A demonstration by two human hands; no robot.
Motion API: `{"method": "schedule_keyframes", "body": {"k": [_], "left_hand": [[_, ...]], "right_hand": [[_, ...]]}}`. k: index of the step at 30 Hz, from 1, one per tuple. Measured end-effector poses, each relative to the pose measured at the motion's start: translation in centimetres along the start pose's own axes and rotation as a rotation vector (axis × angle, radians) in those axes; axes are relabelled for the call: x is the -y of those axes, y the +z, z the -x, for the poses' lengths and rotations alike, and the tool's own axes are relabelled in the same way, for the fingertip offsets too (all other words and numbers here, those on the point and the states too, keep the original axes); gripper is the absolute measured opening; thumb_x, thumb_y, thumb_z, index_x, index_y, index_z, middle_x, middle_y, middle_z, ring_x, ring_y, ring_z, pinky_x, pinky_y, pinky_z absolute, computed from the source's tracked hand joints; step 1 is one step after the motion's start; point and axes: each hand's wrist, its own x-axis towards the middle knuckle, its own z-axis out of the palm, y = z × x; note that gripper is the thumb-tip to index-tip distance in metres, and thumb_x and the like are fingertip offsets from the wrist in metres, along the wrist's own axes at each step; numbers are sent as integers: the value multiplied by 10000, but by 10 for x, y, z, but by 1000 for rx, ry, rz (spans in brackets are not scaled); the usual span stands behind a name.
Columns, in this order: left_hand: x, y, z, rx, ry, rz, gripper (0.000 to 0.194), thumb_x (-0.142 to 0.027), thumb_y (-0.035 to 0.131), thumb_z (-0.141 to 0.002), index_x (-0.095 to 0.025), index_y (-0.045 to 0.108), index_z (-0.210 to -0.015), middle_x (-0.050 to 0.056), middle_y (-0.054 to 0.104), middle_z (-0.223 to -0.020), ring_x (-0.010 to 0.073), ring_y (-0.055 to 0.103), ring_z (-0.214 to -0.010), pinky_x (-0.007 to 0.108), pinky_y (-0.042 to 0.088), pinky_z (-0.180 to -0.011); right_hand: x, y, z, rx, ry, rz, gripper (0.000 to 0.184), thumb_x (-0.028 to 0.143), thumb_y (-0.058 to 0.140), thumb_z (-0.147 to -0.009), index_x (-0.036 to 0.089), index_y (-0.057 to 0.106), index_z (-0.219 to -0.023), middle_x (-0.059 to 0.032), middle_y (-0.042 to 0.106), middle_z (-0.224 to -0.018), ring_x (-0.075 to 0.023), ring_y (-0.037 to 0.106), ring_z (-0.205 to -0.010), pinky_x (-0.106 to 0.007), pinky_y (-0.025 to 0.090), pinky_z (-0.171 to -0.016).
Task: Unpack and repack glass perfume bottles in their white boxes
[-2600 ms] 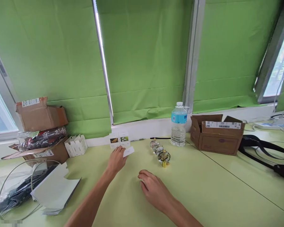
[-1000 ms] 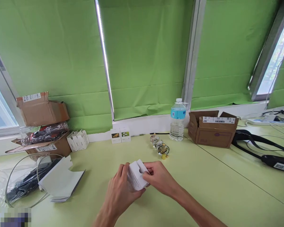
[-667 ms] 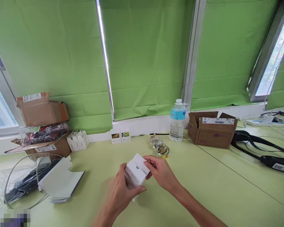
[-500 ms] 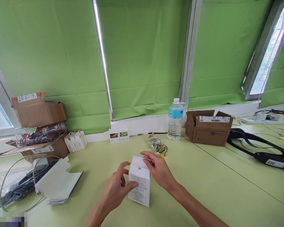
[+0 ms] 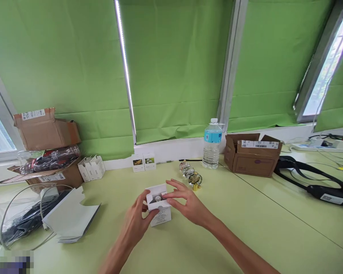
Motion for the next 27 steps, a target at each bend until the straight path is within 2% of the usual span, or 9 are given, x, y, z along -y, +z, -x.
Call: {"method": "schedule_keyframes", "body": {"k": [5, 9, 12, 15, 17, 20, 22, 24, 27], "left_hand": [[-8, -13, 0, 120, 159, -160, 440, -263, 540, -859, -365, 477, -1281, 24, 547, -1286, 152, 670, -850, 280, 547, -732], [-11, -16, 1, 120, 126, -168, 362, -281, 550, -849, -347, 526, -1203, 19, 590, -1218, 162, 678, -833, 287, 550, -715], [-4, -10, 2, 65, 6, -72, 332, -357, 594, -822, -293, 497, -1133, 30, 653, -1112, 189, 694, -831, 327, 551, -727], [3, -2, 1, -19, -96, 76, 385, -387, 660, -756, -262, 447, -1051, 5, 715, -905, 204, 710, -816, 344, 550, -746], [4, 2, 0, -64, -111, 184, 407, -384, 680, -728, -255, 419, -1012, -11, 726, -836, 195, 717, -784, 340, 554, -751], [4, 7, 0, -93, -97, 252, 431, -396, 679, -714, -252, 403, -1012, -22, 726, -791, 189, 721, -748, 347, 563, -750], [5, 9, 0, -105, -87, 245, 445, -405, 676, -711, -252, 407, -1029, -25, 721, -781, 192, 721, -741, 352, 565, -746], [7, 10, 1, -111, -78, 222, 451, -395, 675, -718, -252, 409, -1052, -27, 717, -778, 192, 720, -739, 346, 561, -739], [11, 10, 3, -101, -54, 148, 435, -363, 661, -753, -255, 407, -1089, -27, 712, -795, 191, 718, -763, 331, 549, -733]], "right_hand": [[5, 4, 5, 82, -69, 113, 353, 323, 514, -911, 329, 616, -1248, -17, 365, -1506, -256, 215, -1423, -513, 265, -1128], [13, 3, 7, 81, -111, 207, 281, 312, 501, -913, 304, 670, -1137, -10, 334, -1518, -279, 176, -1432, -520, 289, -1115], [14, 3, 6, -49, -127, 275, 201, 358, 557, -882, 259, 661, -1024, -41, 414, -1463, -272, 249, -1404, -490, 307, -1108], [9, 5, 3, -146, -57, 267, 185, 405, 589, -854, 236, 640, -908, -69, 498, -1381, -273, 331, -1358, -474, 328, -1087], [3, 8, 1, -156, 30, 166, 204, 423, 594, -841, 226, 634, -872, -85, 550, -1313, -274, 423, -1291, -450, 380, -1042], [-3, 11, -1, -96, 187, -78, 238, 434, 566, -849, 203, 618, -878, -99, 599, -1232, -250, 611, -1051, -393, 491, -891], [-3, 11, -1, -68, 235, -150, 231, 422, 561, -853, 197, 610, -872, -96, 608, -1210, -235, 644, -961, -379, 512, -839], [-1, 10, 0, -117, 176, -52, 187, 389, 595, -839, 205, 620, -862, -88, 592, -1224, -255, 595, -1063, -401, 479, -901], [8, 12, 5, -244, -47, 237, 107, 300, 580, -865, 220, 651, -860, -88, 561, -1235, -274, 482, -1185, -430, 416, -972]]}}
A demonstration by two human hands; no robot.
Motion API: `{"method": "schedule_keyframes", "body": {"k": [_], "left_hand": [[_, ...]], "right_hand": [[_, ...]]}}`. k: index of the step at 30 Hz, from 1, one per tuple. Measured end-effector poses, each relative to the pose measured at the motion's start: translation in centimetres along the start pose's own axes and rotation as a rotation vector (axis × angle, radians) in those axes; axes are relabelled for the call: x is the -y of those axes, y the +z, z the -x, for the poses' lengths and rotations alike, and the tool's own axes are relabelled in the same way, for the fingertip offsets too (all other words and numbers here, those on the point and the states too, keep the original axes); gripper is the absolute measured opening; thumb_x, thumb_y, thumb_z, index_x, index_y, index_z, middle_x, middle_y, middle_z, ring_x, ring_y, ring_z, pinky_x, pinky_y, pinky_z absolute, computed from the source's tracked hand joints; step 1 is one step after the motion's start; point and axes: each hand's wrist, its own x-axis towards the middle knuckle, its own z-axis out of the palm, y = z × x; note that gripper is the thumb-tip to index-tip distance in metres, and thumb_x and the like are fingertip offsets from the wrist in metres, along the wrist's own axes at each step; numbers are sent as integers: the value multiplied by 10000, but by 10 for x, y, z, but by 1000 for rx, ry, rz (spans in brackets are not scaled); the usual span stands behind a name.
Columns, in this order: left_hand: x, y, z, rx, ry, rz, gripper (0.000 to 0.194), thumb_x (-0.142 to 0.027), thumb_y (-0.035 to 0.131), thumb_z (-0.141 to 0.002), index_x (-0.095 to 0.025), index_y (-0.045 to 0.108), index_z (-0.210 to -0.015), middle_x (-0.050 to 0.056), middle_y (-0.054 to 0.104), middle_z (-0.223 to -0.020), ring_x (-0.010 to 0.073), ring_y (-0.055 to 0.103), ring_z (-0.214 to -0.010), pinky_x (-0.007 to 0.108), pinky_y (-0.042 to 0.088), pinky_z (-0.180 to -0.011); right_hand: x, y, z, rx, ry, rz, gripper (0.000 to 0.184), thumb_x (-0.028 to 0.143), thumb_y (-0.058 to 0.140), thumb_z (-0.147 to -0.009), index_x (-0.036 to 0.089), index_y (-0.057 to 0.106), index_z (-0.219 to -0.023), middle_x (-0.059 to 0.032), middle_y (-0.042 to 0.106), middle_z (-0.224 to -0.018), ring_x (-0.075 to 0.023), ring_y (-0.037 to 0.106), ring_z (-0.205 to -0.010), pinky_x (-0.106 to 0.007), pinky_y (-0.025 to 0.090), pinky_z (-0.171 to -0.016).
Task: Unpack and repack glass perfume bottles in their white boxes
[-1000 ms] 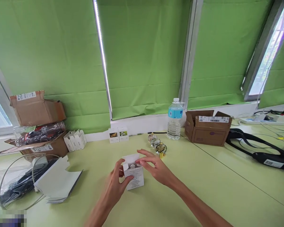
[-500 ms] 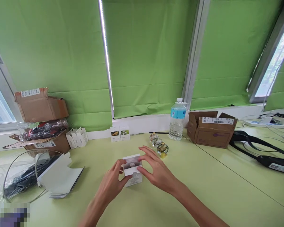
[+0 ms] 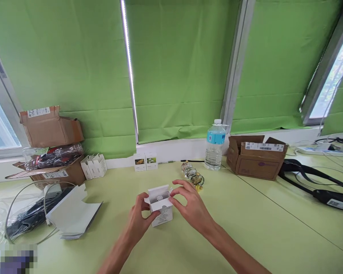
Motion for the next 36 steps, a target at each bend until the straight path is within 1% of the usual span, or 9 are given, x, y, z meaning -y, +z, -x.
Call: {"method": "schedule_keyframes", "body": {"k": [3, 6, 10, 14, 17, 20, 27, 32, 36], "left_hand": [[5, 1, 4, 18, 75, -136, 410, -336, 627, -801, -265, 402, -1137, -9, 711, -880, 197, 709, -842, 322, 538, -731], [10, 3, 8, 14, 197, -290, 402, -271, 599, -821, -260, 400, -1170, 17, 703, -946, 203, 699, -851, 324, 530, -723], [11, 10, 11, -4, 280, -372, 433, -243, 573, -833, -244, 388, -1225, 44, 694, -1002, 204, 684, -888, 326, 520, -767], [2, 11, 10, 83, 189, -400, 644, -327, 614, -809, -219, 300, -1361, 71, 673, -1115, 219, 648, -988, 332, 499, -828], [-4, 8, 8, 286, 67, -468, 379, -310, 595, -807, -241, 509, -1170, 37, 696, -1060, 212, 644, -979, 285, 479, -796], [-3, 6, 6, 320, 19, -561, 198, -231, 537, -822, -249, 562, -1017, 8, 709, -966, 188, 654, -904, 254, 451, -744], [14, 7, 5, 183, 15, -762, 432, -141, 531, -792, -281, 501, -1200, 19, 601, -1231, 175, 641, -949, 247, 447, -684], [15, 6, 5, 185, 41, -830, 452, -160, 554, -794, -280, 512, -1227, 20, 614, -1170, 186, 644, -900, 277, 474, -692], [12, 7, 7, 147, 112, -882, 461, -130, 591, -762, -257, 540, -1203, 26, 637, -1110, 215, 623, -975, 330, 489, -805]], "right_hand": [[7, 2, 6, 51, -241, 138, 222, 187, 444, -930, 232, 655, -981, -91, 596, -1142, -241, 533, -1064, -395, 450, -889], [11, 6, 9, 143, -313, 183, 291, 150, 383, -946, 222, 633, -1076, -84, 640, -1025, -230, 558, -964, -371, 461, -830], [13, 6, 5, 139, -153, 175, 243, 227, 402, -966, 228, 642, -1005, -52, 662, -956, -219, 563, -923, -348, 451, -803], [17, 1, 3, 190, -62, 118, 256, 276, 403, -976, 243, 646, -901, -11, 662, -1012, -183, 579, -942, -303, 437, -817], [21, -2, 6, 232, 3, 122, 208, 306, 445, -956, 250, 641, -914, 2, 665, -1013, -167, 603, -875, -280, 438, -746], [21, 2, 9, 266, 106, 200, 176, 354, 515, -913, 241, 648, -893, -3, 685, -896, -177, 610, -760, -292, 420, -667], [7, 29, 16, 136, 66, 394, 129, 205, 590, -835, 245, 712, -824, -45, 683, -853, -242, 557, -934, -412, 329, -944], [0, 40, 22, -35, 55, 454, 133, 290, 644, -801, 216, 740, -857, -133, 568, -1226, -324, 433, -1172, -478, 259, -1041], [-7, 47, 23, -13, 39, 365, 111, 208, 644, -745, 231, 739, -798, -109, 523, -1299, -312, 383, -1255, -484, 162, -1111]]}}
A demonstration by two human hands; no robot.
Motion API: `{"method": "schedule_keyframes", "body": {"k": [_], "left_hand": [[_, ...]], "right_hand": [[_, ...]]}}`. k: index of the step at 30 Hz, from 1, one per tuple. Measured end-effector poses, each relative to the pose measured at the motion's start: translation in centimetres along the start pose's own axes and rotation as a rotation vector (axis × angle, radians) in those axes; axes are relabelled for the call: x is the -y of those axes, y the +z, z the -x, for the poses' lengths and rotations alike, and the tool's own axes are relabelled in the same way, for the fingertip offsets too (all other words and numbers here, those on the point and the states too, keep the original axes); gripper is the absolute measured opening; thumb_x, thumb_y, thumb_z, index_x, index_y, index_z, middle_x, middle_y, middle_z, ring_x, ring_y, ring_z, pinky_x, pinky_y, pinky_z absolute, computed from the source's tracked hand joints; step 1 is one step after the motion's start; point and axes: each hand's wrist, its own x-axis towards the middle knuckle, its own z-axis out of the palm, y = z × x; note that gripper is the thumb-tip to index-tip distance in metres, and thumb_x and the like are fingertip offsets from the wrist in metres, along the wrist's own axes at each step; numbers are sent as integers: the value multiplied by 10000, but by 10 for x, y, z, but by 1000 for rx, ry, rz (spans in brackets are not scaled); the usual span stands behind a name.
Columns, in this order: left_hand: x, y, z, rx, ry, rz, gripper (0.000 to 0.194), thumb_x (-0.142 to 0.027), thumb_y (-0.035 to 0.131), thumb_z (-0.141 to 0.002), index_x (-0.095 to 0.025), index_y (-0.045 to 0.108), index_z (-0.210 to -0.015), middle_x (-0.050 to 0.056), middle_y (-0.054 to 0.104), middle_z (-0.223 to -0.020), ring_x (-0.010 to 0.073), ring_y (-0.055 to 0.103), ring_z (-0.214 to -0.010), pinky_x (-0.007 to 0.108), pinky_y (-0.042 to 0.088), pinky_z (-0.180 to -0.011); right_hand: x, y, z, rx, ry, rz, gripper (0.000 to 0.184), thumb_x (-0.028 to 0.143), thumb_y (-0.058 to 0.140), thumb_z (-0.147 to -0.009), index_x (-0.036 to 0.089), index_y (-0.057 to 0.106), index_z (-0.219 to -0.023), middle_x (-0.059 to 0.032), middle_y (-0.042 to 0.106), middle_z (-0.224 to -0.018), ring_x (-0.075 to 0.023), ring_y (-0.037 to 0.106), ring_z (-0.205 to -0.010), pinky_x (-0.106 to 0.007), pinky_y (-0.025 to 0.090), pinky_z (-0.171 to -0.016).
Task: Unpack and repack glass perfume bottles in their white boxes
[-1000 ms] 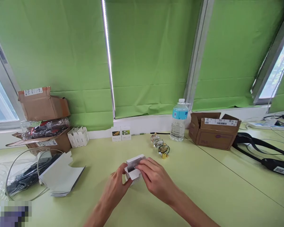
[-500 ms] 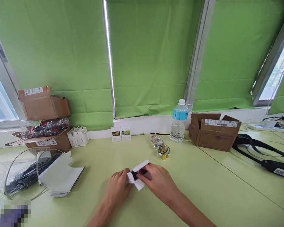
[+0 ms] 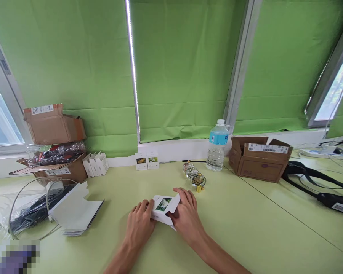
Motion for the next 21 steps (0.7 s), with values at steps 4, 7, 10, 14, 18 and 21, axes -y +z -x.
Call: {"method": "schedule_keyframes", "body": {"k": [4, 7, 10, 14, 18, 21], "left_hand": [[-4, 3, 1, -28, 38, -64, 464, -143, 605, -761, -212, 547, -1216, 45, 641, -1069, 225, 624, -952, 359, 503, -808], [-5, 6, 2, -40, 68, -101, 453, -149, 596, -770, -181, 549, -1219, 54, 644, -1051, 228, 627, -927, 368, 509, -792], [-5, 7, 2, -58, 102, -128, 434, -138, 584, -775, -161, 555, -1208, 58, 649, -1032, 223, 629, -909, 363, 509, -779], [-5, 7, 3, -88, 132, -151, 429, -121, 583, -770, -153, 558, -1197, 60, 649, -1019, 214, 635, -884, 349, 510, -762], [-7, 8, 3, -97, 135, -151, 416, -118, 581, -772, -143, 560, -1187, 58, 647, -1007, 214, 639, -871, 354, 516, -752], [-7, 9, 3, -93, 134, -147, 414, -108, 575, -774, -141, 560, -1186, 60, 644, -1003, 213, 641, -868, 354, 519, -752]], "right_hand": [[-10, 9, -3, 84, 95, -161, 202, 149, 604, -703, 227, 722, -846, -103, 575, -1199, -290, 458, -1178, -438, 315, -1012], [-15, 12, -4, 106, 85, -249, 212, 131, 589, -670, 208, 707, -828, -101, 574, -1178, -281, 469, -1162, -396, 350, -973], [-13, 11, -3, 86, 40, -293, 209, 143, 576, -680, 208, 697, -838, -94, 572, -1169, -273, 466, -1160, -385, 346, -985], [-10, 9, -4, 65, 1, -261, 198, 158, 581, -703, 210, 701, -852, -101, 555, -1229, -281, 411, -1231, -418, 270, -1062], [-14, 11, -6, 86, 15, -254, 165, 183, 610, -704, 215, 716, -826, -101, 563, -1227, -288, 398, -1246, -420, 275, -1059], [-15, 12, -6, 76, 15, -284, 191, 159, 599, -686, 214, 711, -830, -91, 577, -1186, -277, 409, -1238, -393, 296, -1048]]}}
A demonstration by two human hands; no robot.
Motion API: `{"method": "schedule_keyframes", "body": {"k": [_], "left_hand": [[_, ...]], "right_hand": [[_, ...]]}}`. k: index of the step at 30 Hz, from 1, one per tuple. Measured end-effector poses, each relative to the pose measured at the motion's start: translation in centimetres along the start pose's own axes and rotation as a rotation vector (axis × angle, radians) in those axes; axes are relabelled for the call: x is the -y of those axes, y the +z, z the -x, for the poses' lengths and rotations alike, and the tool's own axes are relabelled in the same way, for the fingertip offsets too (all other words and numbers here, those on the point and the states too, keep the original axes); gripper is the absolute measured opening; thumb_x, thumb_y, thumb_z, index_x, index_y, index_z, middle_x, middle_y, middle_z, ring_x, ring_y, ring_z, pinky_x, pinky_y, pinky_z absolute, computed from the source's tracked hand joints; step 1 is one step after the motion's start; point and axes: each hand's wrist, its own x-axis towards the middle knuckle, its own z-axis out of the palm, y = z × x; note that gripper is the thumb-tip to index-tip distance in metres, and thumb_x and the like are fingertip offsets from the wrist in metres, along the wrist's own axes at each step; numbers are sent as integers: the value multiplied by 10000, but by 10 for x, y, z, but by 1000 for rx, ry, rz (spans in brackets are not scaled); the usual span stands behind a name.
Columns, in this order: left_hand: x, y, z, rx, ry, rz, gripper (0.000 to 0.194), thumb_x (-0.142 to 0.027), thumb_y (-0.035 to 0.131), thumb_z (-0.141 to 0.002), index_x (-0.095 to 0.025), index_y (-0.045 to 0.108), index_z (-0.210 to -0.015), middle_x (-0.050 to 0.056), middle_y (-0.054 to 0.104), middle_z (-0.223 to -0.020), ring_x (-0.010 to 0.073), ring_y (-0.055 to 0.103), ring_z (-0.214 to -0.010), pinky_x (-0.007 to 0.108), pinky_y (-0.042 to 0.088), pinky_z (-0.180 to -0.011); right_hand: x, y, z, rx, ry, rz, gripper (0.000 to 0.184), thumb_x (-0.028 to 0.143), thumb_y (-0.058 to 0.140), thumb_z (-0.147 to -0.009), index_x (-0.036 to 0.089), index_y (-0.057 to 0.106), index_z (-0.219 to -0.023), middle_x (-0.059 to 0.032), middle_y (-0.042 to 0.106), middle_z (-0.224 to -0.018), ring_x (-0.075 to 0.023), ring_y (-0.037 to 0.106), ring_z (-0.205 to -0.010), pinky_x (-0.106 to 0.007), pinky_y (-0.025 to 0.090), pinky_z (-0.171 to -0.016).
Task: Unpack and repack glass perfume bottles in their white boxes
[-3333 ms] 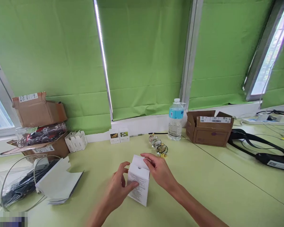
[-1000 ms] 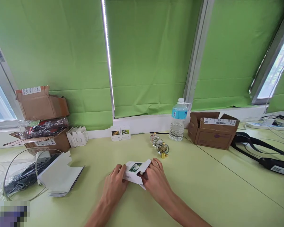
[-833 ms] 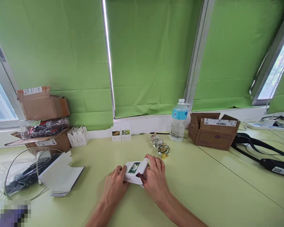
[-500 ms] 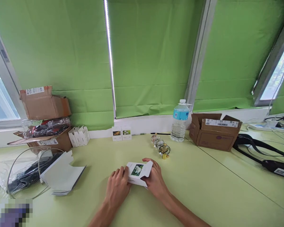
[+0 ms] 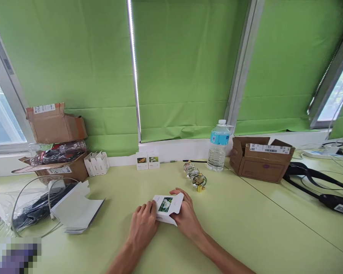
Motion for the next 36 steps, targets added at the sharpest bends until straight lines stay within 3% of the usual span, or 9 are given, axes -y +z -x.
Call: {"method": "schedule_keyframes", "body": {"k": [5, 9, 15, 17, 20, 24, 27, 31, 36], "left_hand": [[1, 1, -1, 38, -4, 7, 436, -99, 547, -789, -135, 543, -1224, 78, 645, -1045, 220, 637, -907, 359, 515, -789], [1, -5, -3, 82, -21, 7, 440, -117, 554, -803, -150, 532, -1241, 76, 641, -1060, 233, 640, -908, 375, 515, -786], [4, -12, -8, 133, -60, 21, 441, -136, 568, -818, -180, 521, -1255, 71, 632, -1084, 224, 641, -912, 349, 509, -764], [7, -12, -9, 137, -84, 19, 438, -144, 570, -818, -188, 523, -1251, 70, 626, -1090, 223, 642, -908, 344, 511, -752], [15, -9, -10, 113, -126, -13, 428, -156, 568, -824, -198, 526, -1248, 70, 621, -1097, 225, 638, -916, 347, 512, -757], [22, -7, -10, 88, -173, -59, 426, -143, 572, -821, -223, 538, -1239, 64, 622, -1088, 228, 624, -927, 340, 510, -739], [23, -7, -9, 81, -173, -47, 439, -181, 582, -835, -237, 516, -1266, 69, 610, -1089, 231, 610, -951, 318, 509, -697], [22, -5, -9, 35, -90, 60, 535, -333, 618, -842, -284, 432, -1341, 69, 531, -1271, 230, 583, -1031, 308, 515, -732], [24, -2, -11, 8, -49, 56, 500, -186, 586, -848, -294, 452, -1317, 40, 532, -1305, 213, 564, -1069, 330, 496, -856]], "right_hand": [[2, 0, 0, -29, 0, 47, 204, 121, 567, -645, 195, 684, -795, -90, 558, -1230, -283, 362, -1286, -415, 253, -1087], [2, -1, -3, -39, -8, 91, 140, 201, 605, -687, 198, 689, -799, -94, 529, -1295, -296, 289, -1341, -468, 170, -1127], [13, -17, -8, -34, -14, 169, 80, 224, 644, -677, 201, 674, -607, -84, 476, -1377, -308, 232, -1377, -493, 107, -1137], [15, -25, -11, -20, 5, 164, 81, 219, 651, -659, 202, 682, -586, -80, 474, -1378, -319, 233, -1374, -499, 142, -1127], [15, -35, -14, -23, 32, 116, 92, 196, 633, -665, 195, 695, -597, -87, 500, -1333, -312, 335, -1317, -448, 294, -1067], [15, -41, -16, 17, 56, 24, 141, 155, 573, -707, 192, 697, -651, -81, 587, -1117, -217, 594, -964, -333, 467, -853], [17, -40, -15, 45, 57, -28, 164, 141, 539, -729, 196, 687, -684, -44, 595, -943, -156, 607, -749, -279, 490, -712], [16, -36, -15, 29, 33, -77, 165, 130, 530, -731, 199, 680, -717, -28, 577, -887, -152, 605, -760, -253, 495, -688], [13, -41, -18, -2, 34, -30, 128, 159, 531, -730, 190, 621, -645, -33, 581, -873, -155, 589, -735, -270, 479, -683]]}}
